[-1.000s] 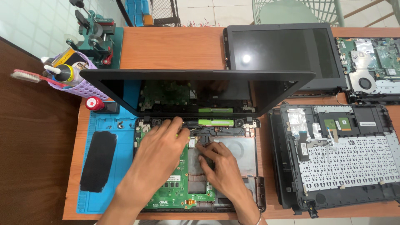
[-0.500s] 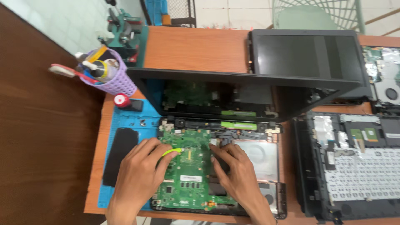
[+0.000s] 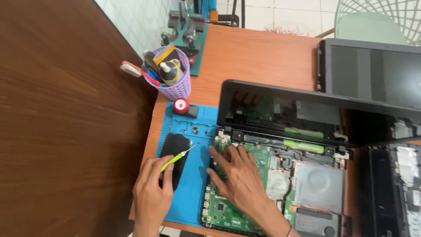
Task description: The person works on the internal components of a laptop by hand, using a small yellow and black screwdriver to work on the motherboard and internal wiring.
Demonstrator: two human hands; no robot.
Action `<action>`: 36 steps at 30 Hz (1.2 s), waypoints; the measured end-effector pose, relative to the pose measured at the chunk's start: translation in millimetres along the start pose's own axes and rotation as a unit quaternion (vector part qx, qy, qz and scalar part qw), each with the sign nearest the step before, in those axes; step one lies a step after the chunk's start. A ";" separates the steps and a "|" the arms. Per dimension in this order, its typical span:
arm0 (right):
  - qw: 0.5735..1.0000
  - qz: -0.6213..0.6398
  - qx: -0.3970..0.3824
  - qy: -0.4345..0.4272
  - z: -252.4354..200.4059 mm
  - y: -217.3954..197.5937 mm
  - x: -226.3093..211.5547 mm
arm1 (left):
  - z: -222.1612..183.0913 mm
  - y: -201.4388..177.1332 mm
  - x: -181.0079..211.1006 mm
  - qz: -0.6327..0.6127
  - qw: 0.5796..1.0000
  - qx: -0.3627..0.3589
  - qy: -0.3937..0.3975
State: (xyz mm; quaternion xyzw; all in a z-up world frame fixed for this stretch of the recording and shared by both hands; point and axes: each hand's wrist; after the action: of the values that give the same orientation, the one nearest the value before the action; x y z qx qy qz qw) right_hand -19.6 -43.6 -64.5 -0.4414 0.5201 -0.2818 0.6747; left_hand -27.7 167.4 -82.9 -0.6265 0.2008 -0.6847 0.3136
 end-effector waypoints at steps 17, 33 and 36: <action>0.995 -0.088 0.005 0.042 41.5 24.6 -5.9 | 22.1 22.1 -21.4 -0.001 0.999 -0.026 0.036; 0.996 -0.086 -0.006 0.035 45.5 28.8 -2.9 | 23.5 19.5 -28.3 0.022 0.998 -0.034 0.047; 0.996 -0.086 0.008 0.033 44.8 29.1 -2.9 | 21.4 15.2 -26.8 0.015 0.999 -0.018 0.039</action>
State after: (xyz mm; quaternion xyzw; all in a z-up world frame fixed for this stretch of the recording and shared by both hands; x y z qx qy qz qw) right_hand 19.9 -14.5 -86.0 -0.4698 0.5002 -0.3571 0.6337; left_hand -3.5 177.2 -109.8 -0.6017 0.2347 -0.7001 0.3044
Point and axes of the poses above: each hand's wrist, its own z-axis towards the middle knuckle, its own y-axis out of the palm, x = y × z, and after that the axes turned 1 degree about -x, right-handed
